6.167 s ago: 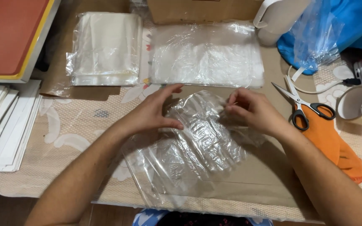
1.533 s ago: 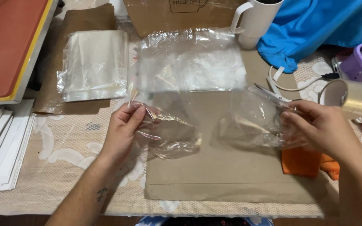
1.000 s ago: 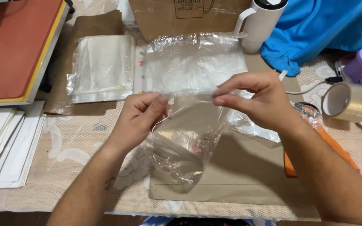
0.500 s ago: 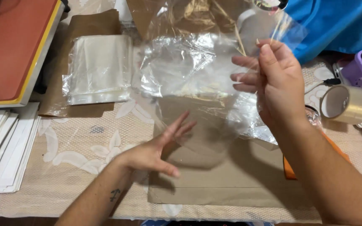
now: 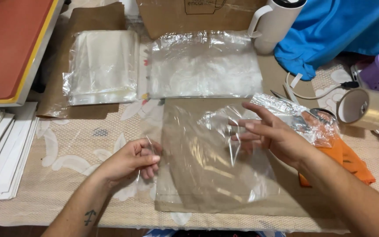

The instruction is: The person is organizing and stacking clear plastic bags on a cardboard sheet, smoothing them out individually before adding them to the pile and eventually securing them with tape.

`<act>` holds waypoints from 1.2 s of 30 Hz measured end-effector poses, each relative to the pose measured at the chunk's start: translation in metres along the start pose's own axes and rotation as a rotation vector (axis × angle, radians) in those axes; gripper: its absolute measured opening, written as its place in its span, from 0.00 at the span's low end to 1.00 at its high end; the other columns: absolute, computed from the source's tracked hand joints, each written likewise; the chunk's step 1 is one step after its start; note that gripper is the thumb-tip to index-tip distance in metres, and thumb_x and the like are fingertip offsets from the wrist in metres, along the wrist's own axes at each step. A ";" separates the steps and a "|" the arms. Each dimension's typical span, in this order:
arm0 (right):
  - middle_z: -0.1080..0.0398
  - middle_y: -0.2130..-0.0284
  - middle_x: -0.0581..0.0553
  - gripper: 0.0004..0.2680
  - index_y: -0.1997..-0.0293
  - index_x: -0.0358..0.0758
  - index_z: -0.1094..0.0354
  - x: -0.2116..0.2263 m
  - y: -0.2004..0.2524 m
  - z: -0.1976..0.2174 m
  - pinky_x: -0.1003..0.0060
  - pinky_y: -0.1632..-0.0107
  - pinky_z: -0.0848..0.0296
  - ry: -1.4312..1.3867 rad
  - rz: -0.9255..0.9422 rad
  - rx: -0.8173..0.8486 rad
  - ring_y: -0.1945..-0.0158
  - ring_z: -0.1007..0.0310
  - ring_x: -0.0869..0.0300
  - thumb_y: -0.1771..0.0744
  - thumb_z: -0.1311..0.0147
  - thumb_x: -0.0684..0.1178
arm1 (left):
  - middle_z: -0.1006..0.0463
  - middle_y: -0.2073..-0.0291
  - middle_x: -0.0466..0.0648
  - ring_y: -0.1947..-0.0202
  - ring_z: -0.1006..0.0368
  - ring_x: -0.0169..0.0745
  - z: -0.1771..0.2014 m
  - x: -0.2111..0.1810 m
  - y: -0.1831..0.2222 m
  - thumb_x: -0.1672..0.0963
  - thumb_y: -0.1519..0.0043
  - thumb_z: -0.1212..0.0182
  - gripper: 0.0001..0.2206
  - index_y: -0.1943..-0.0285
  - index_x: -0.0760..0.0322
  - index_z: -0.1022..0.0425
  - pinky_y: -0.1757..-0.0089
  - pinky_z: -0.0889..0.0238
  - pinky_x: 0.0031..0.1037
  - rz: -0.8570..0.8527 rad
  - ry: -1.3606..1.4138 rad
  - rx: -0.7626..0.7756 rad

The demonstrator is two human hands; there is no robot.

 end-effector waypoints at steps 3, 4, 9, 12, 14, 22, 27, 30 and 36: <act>0.33 0.42 0.23 0.38 0.23 0.43 0.65 -0.013 -0.024 0.017 0.56 0.54 0.24 0.208 0.223 0.066 0.49 0.24 0.43 0.40 0.40 0.43 | 0.20 0.68 0.67 0.76 0.19 0.55 0.030 0.013 -0.017 0.64 0.47 0.32 0.38 0.28 0.72 0.50 0.76 0.22 0.38 -0.228 -0.058 -0.072; 0.33 0.42 0.23 0.38 0.23 0.43 0.65 -0.013 -0.024 0.012 0.56 0.54 0.24 0.209 0.222 0.070 0.49 0.24 0.43 0.40 0.40 0.43 | 0.20 0.68 0.67 0.76 0.19 0.55 0.028 0.011 -0.011 0.64 0.47 0.32 0.38 0.28 0.72 0.50 0.76 0.22 0.38 -0.227 -0.056 -0.075; 0.33 0.42 0.32 0.35 0.27 0.44 0.50 -0.035 -0.024 0.008 0.51 0.49 0.21 0.468 0.231 0.058 0.52 0.23 0.48 0.42 0.32 0.41 | 0.28 0.43 0.62 0.61 0.21 0.42 0.019 0.000 0.004 0.66 0.49 0.35 0.41 0.24 0.57 0.48 0.65 0.19 0.31 -0.360 -0.120 -0.032; 0.28 0.45 0.33 0.34 0.31 0.45 0.44 -0.054 -0.010 0.008 0.43 0.41 0.26 0.798 0.286 0.097 0.41 0.27 0.37 0.43 0.27 0.50 | 0.25 0.46 0.59 0.61 0.24 0.40 0.016 0.007 0.004 0.65 0.47 0.35 0.25 0.37 0.71 0.30 0.63 0.21 0.31 -0.289 -0.035 -0.028; 0.27 0.45 0.37 0.33 0.32 0.48 0.43 -0.063 -0.004 0.005 0.43 0.39 0.28 0.872 0.270 0.096 0.40 0.28 0.39 0.43 0.27 0.49 | 0.26 0.46 0.60 0.59 0.24 0.42 0.010 0.002 0.001 0.64 0.46 0.35 0.19 0.45 0.72 0.28 0.62 0.22 0.31 -0.343 0.007 0.006; 0.19 0.55 0.36 0.14 0.50 0.46 0.34 -0.048 0.002 -0.014 0.51 0.51 0.20 0.753 0.357 0.172 0.58 0.17 0.45 0.38 0.40 0.39 | 0.31 0.40 0.68 0.54 0.24 0.52 -0.019 -0.025 -0.032 0.62 0.46 0.33 0.09 0.57 0.71 0.21 0.56 0.25 0.38 -0.377 -0.181 0.315; 0.21 0.51 0.37 0.13 0.50 0.40 0.40 -0.004 0.013 -0.032 0.59 0.60 0.21 0.700 0.711 0.305 0.63 0.20 0.53 0.37 0.44 0.36 | 0.30 0.34 0.60 0.53 0.23 0.43 -0.040 -0.026 -0.033 0.61 0.48 0.29 0.12 0.56 0.65 0.18 0.55 0.25 0.32 -0.359 -0.114 0.574; 0.25 0.42 0.37 0.11 0.50 0.38 0.35 0.013 0.028 -0.044 0.63 0.64 0.27 0.713 0.846 0.435 0.61 0.26 0.55 0.36 0.51 0.33 | 0.23 0.46 0.55 0.55 0.27 0.39 -0.062 -0.035 -0.004 0.60 0.48 0.28 0.06 0.63 0.60 0.15 0.55 0.29 0.30 -0.366 -0.108 0.682; 0.46 0.29 0.38 0.37 0.24 0.55 0.78 0.009 0.019 -0.043 0.61 0.43 0.29 0.657 0.578 0.620 0.48 0.28 0.56 0.35 0.44 0.49 | 0.22 0.64 0.51 0.66 0.25 0.36 -0.036 -0.031 -0.030 0.66 0.45 0.32 0.07 0.62 0.65 0.16 0.63 0.28 0.20 -0.477 -0.054 0.603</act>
Point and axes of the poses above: each hand's wrist, its own y-axis away from the middle knuckle, its own z-axis out of the back of the hand, x = y × z, the point moved 6 cm from there along -y, towards the middle knuckle
